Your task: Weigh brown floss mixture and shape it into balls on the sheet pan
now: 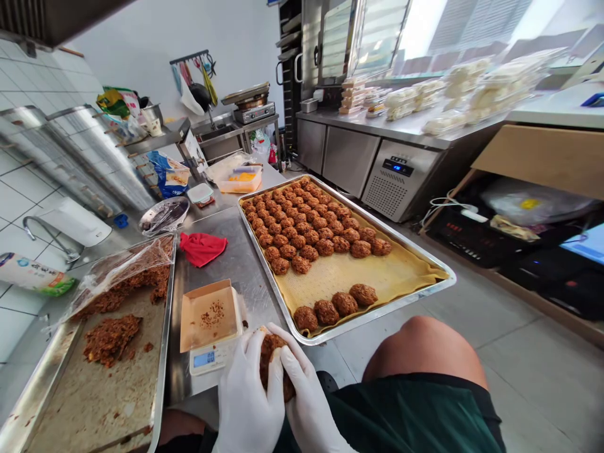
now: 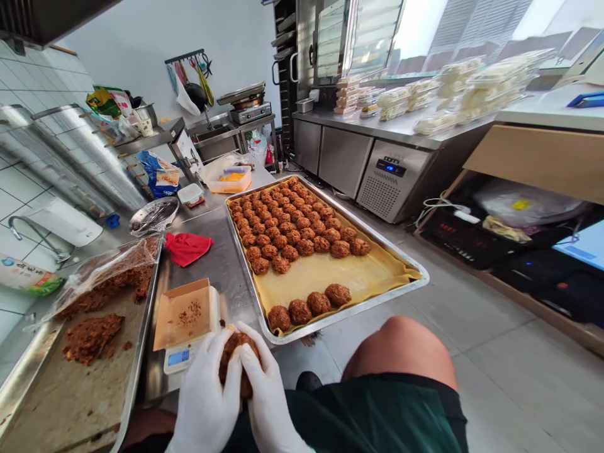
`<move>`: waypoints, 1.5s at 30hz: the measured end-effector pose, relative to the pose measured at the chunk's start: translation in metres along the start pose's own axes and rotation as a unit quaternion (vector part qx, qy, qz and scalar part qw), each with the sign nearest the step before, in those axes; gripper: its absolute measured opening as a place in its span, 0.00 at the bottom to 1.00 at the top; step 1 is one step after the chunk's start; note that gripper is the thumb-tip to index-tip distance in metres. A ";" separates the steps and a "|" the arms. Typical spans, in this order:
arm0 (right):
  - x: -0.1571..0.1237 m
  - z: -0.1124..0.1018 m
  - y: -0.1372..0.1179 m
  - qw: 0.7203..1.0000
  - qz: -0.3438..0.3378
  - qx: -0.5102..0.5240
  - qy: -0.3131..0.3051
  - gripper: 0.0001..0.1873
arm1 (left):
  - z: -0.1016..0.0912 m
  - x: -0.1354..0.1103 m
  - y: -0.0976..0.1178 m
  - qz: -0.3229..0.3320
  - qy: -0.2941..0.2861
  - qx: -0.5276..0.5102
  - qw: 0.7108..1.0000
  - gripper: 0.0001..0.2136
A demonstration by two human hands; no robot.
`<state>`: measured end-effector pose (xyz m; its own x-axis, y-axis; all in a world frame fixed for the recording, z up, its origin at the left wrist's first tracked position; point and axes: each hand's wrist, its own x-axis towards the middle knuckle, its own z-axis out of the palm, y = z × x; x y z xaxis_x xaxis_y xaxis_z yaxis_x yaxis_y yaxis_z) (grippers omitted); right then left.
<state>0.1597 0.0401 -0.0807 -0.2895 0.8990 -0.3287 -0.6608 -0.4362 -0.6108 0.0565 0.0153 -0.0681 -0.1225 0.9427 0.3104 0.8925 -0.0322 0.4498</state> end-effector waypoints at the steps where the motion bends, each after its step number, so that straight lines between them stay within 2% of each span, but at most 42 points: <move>1: 0.000 0.000 0.000 1.000 0.002 0.001 -0.005 0.21 | 0.003 0.000 0.002 0.008 0.015 0.002 1.000 0.18; 5: -0.002 0.000 -0.001 0.998 0.031 0.040 -0.032 0.24 | 0.007 0.001 0.000 0.042 0.081 -0.039 0.995 0.13; 10: -0.005 -0.003 -0.003 0.992 0.059 0.085 -0.074 0.23 | 0.002 0.006 -0.005 0.097 0.138 -0.094 0.981 0.05; 14: -0.004 -0.007 -0.003 0.983 0.096 0.111 -0.107 0.24 | -0.007 0.012 -0.004 0.113 0.126 -0.096 0.981 0.05; 18: -0.001 -0.007 -0.003 0.969 0.141 0.156 -0.131 0.21 | -0.016 0.018 -0.004 0.075 0.096 -0.086 0.989 0.09; 22: -0.001 -0.003 -0.005 0.971 0.144 0.147 -0.118 0.18 | -0.020 0.018 -0.005 0.148 0.106 -0.082 0.980 0.04; 23: -0.001 -0.002 -0.006 0.975 0.135 0.139 -0.108 0.17 | -0.020 0.017 -0.005 0.163 0.105 -0.064 0.979 0.05; 25: -0.001 -0.002 -0.008 0.983 0.102 0.124 -0.088 0.17 | -0.022 0.016 -0.004 0.151 0.118 -0.023 0.981 0.08; 27: -0.001 -0.002 -0.010 0.988 0.070 0.114 -0.075 0.20 | -0.023 0.014 -0.003 0.102 0.125 -0.004 0.987 0.13; 30: -0.003 -0.001 -0.010 0.990 0.052 0.106 -0.081 0.24 | -0.020 0.009 -0.001 0.053 0.072 -0.013 0.996 0.18; 32: -0.005 0.000 -0.007 0.991 0.035 0.092 -0.089 0.23 | -0.014 0.005 0.002 0.037 0.049 -0.017 0.998 0.17; 35: -0.006 0.002 -0.001 0.994 0.012 0.062 -0.087 0.19 | -0.003 0.000 0.006 0.017 0.105 -0.015 0.994 0.14; 39: -0.004 0.003 0.007 0.996 0.009 0.057 -0.075 0.16 | 0.006 -0.001 0.004 0.041 0.172 -0.019 0.984 0.09; 42: -0.002 0.001 0.012 0.993 0.021 0.077 -0.086 0.16 | 0.004 0.001 0.002 0.057 0.178 -0.041 0.982 0.02; 45: -0.002 0.000 0.014 0.990 0.047 0.091 -0.093 0.16 | -0.003 0.003 0.003 0.065 0.171 -0.055 0.982 0.05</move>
<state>0.1513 0.0319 -0.0883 -0.4670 0.8542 -0.2286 -0.7342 -0.5186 -0.4381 0.0572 0.0172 -0.0637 -0.1665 0.7617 0.6261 0.8607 -0.1975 0.4692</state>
